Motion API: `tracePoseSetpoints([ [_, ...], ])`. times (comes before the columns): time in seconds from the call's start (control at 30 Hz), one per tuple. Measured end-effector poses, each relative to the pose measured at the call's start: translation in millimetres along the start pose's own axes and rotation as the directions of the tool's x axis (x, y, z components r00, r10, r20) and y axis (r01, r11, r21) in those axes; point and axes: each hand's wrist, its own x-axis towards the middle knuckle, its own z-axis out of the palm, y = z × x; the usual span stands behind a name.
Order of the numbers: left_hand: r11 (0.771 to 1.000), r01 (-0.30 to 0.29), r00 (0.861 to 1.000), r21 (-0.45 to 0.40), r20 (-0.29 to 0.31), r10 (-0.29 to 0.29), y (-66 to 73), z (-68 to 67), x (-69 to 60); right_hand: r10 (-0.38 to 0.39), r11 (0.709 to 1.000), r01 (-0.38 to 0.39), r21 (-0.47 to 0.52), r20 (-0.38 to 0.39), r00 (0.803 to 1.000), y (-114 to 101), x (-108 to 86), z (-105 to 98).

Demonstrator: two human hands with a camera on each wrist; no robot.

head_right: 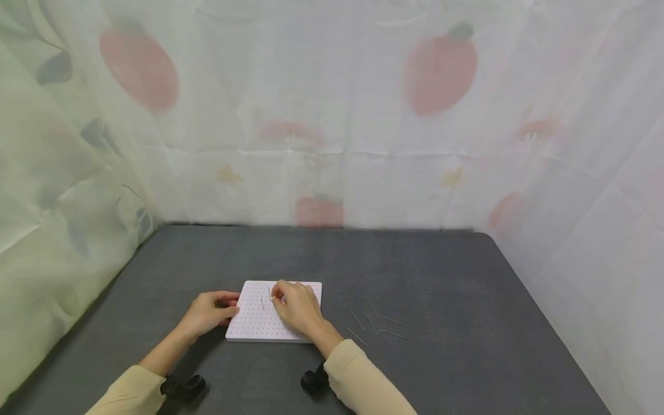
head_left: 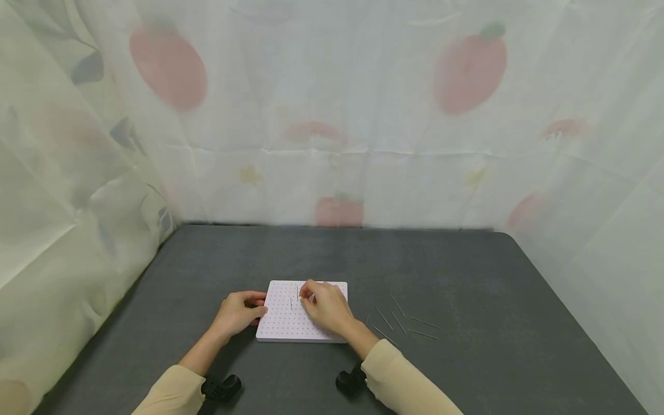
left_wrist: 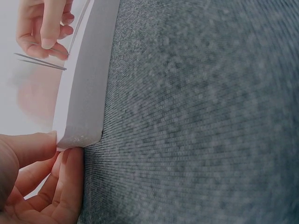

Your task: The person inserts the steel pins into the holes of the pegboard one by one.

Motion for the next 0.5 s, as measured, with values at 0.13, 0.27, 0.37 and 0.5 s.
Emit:
tracePoseSetpoints([
  [0.13,1.000,-0.004,1.000,0.005,0.000,0.004,-0.7,-0.7,-1.0,0.019,0.999,-0.020,0.024,0.042,0.999,0,0.3,-3],
  [0.27,1.000,0.000,1.000,0.003,-0.001,0.000,-1.5,-1.0,-1.6,0.024,0.999,-0.027,0.046,0.080,0.997,0,0.4,-8],
  [0.37,1.000,-0.002,1.000,0.006,0.001,0.002,-1.3,-0.8,-1.4,0.013,0.998,-0.018,0.053,0.093,0.996,1,0.2,-14],
  [0.5,1.000,0.004,1.000,0.009,0.001,-0.004,-0.8,-0.6,-1.3,-0.009,0.998,0.004,0.055,0.093,0.996,2,-0.3,-22],
])
